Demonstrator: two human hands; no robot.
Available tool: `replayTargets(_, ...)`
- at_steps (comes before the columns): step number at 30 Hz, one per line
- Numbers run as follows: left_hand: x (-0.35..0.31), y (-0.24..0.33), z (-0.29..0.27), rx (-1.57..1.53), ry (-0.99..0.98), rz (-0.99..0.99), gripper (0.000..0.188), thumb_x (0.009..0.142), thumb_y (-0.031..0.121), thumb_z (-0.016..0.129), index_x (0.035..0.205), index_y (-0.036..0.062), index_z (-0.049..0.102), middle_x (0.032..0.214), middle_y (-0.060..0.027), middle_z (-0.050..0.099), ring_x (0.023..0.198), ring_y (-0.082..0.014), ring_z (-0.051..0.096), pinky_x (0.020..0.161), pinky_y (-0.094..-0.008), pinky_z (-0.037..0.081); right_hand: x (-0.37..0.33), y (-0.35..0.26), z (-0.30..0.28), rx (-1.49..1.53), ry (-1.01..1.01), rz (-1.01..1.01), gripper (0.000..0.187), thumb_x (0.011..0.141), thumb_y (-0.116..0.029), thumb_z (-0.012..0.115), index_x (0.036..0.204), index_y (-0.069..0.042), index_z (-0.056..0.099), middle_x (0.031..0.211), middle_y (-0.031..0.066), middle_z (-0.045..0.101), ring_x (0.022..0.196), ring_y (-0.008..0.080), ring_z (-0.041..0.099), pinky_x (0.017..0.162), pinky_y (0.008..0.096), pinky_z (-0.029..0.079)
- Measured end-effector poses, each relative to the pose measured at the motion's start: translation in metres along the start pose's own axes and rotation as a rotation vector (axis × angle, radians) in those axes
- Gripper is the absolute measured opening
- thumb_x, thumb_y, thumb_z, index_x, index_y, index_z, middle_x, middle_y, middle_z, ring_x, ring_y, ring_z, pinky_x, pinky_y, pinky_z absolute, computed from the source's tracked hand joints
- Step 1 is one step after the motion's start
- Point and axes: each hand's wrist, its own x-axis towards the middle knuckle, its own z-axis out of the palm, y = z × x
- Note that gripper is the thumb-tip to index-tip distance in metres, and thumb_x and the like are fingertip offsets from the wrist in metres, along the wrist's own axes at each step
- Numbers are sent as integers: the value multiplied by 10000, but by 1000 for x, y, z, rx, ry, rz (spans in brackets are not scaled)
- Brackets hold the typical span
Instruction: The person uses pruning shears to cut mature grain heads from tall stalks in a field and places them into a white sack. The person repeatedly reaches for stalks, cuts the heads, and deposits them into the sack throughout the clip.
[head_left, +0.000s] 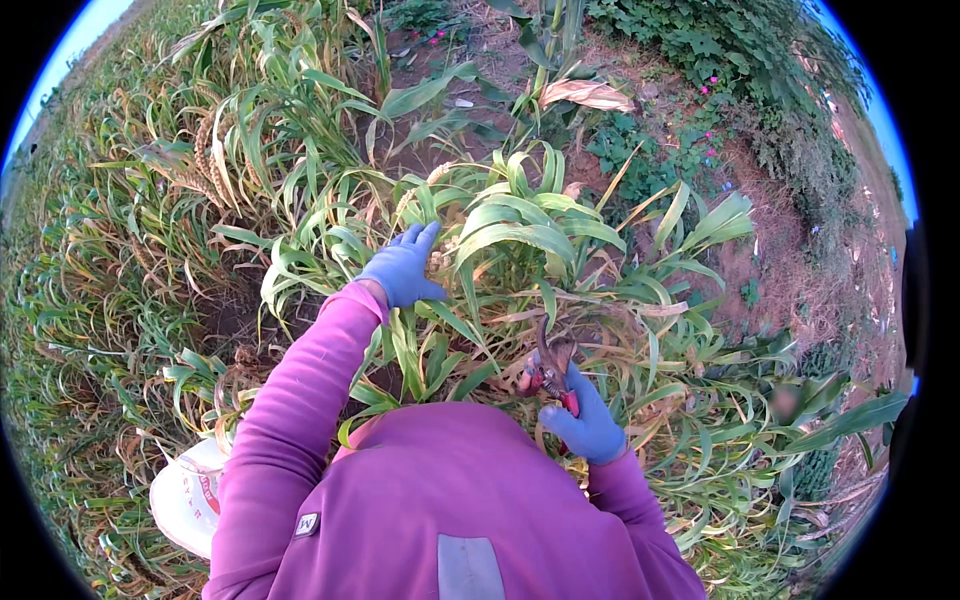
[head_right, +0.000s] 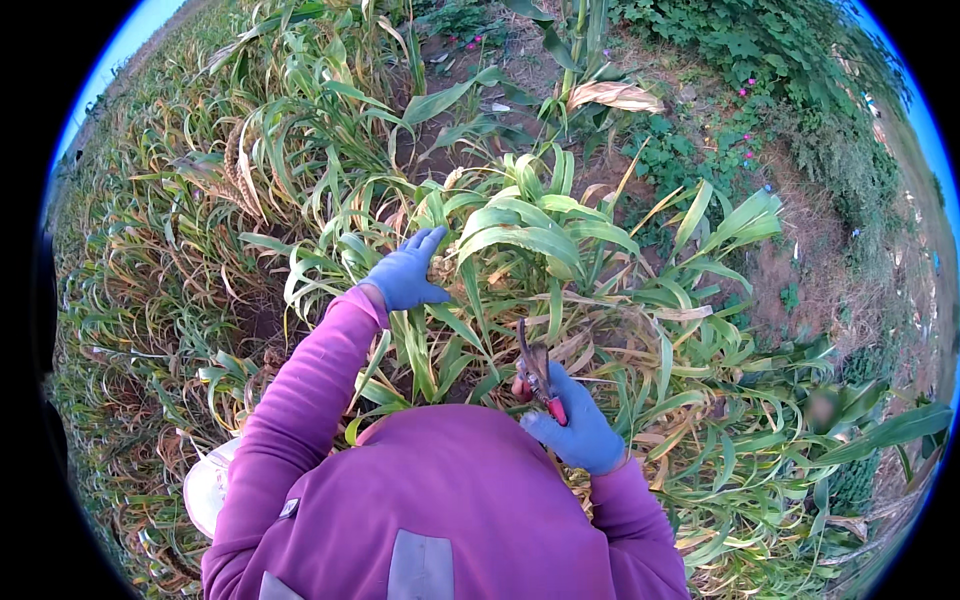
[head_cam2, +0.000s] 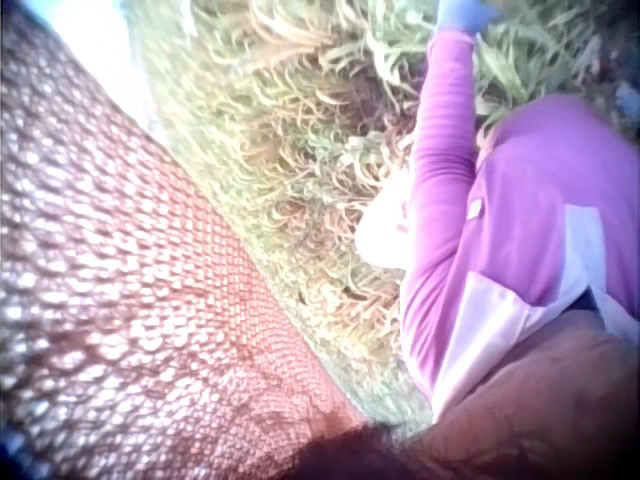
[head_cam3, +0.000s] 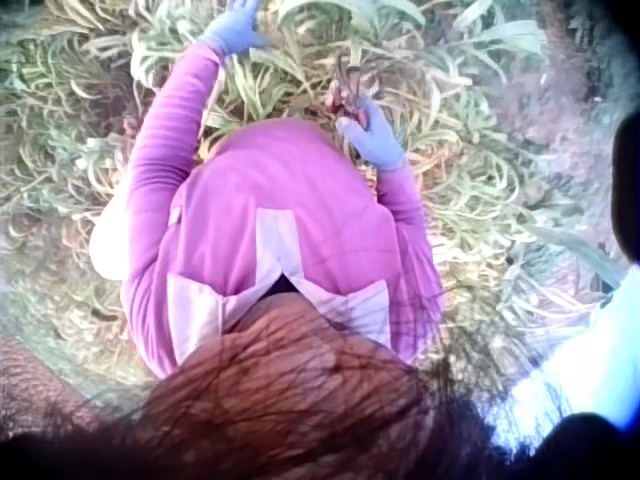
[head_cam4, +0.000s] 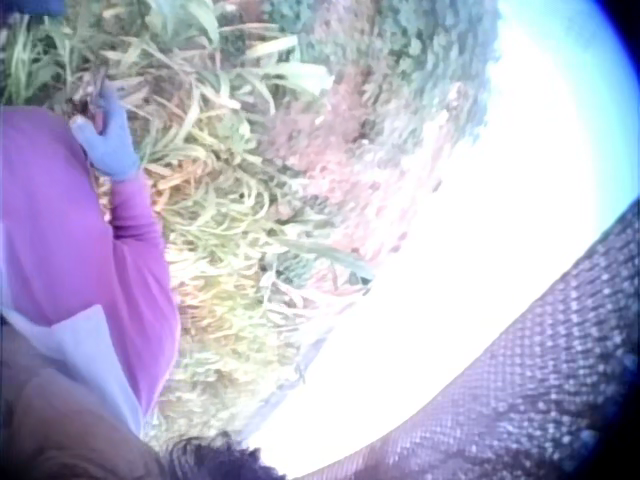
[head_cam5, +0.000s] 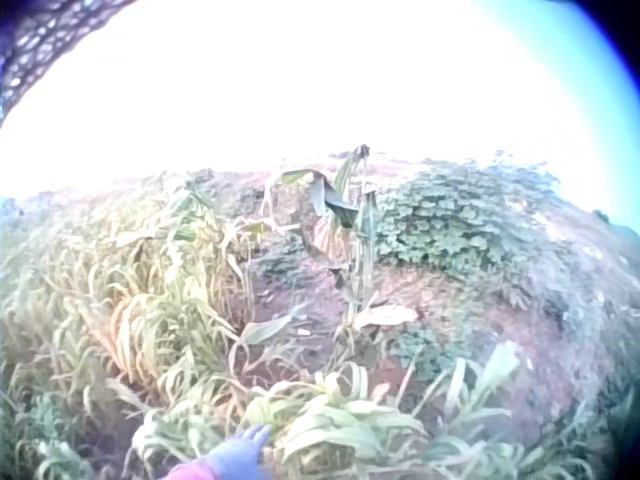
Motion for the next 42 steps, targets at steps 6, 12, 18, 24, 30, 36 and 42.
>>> replayTargets(6,52,-11,26,-391,93,301,836,725,300,793,1432,108,391,1363,-205,497,1223,-335,516,1036,-382,413,-3,19,-12,35,69,148,566,846,-165,643,1350,-14,433,1106,66,555,1033,157,524,948,327,421)
replayTargets(12,79,22,32,-911,-303,172,603,787,199,738,1322,42,509,1147,-87,632,1054,-171,583,950,-314,445,9,37,-24,5,107,161,570,855,-210,654,1346,-17,438,1072,72,568,984,164,547,915,330,441)
replayTargets(18,57,40,55,-1227,-540,44,439,835,175,662,1239,37,559,1078,-57,637,934,-165,604,878,-325,471,25,54,-44,-482,317,245,546,848,-396,657,1237,-44,506,977,166,613,876,306,626,783,391,485)
replayTargets(24,19,25,70,-1542,-519,5,425,826,120,656,1228,14,570,1098,-76,636,1015,-200,600,933,-362,449,48,69,-59,-708,239,243,595,835,-485,646,1209,-42,514,968,191,627,923,366,625,782,439,489)
replayTargets(30,-11,14,68,-1578,-533,-5,548,818,149,672,1317,-1,502,1211,-101,608,1109,-238,571,1005,-383,409,87,69,-53,-452,-57,216,680,873,-396,621,1379,5,407,1205,219,596,1133,309,578,978,377,425)
replayTargets(36,-40,9,56,-1492,-592,-4,595,869,232,654,1375,-5,451,1331,-101,547,1209,-226,519,1073,-369,355,99,76,-41,-339,-60,65,618,882,-429,603,1316,-11,465,1136,214,616,1051,323,598,929,377,443)
replayTargets(42,-69,-17,68,-1057,-644,54,400,927,230,620,1259,14,572,1196,-85,627,1067,-180,583,945,-327,441,94,69,-31,-442,-204,56,522,873,-396,624,1223,-17,547,1128,203,611,1051,331,593,926,394,445)
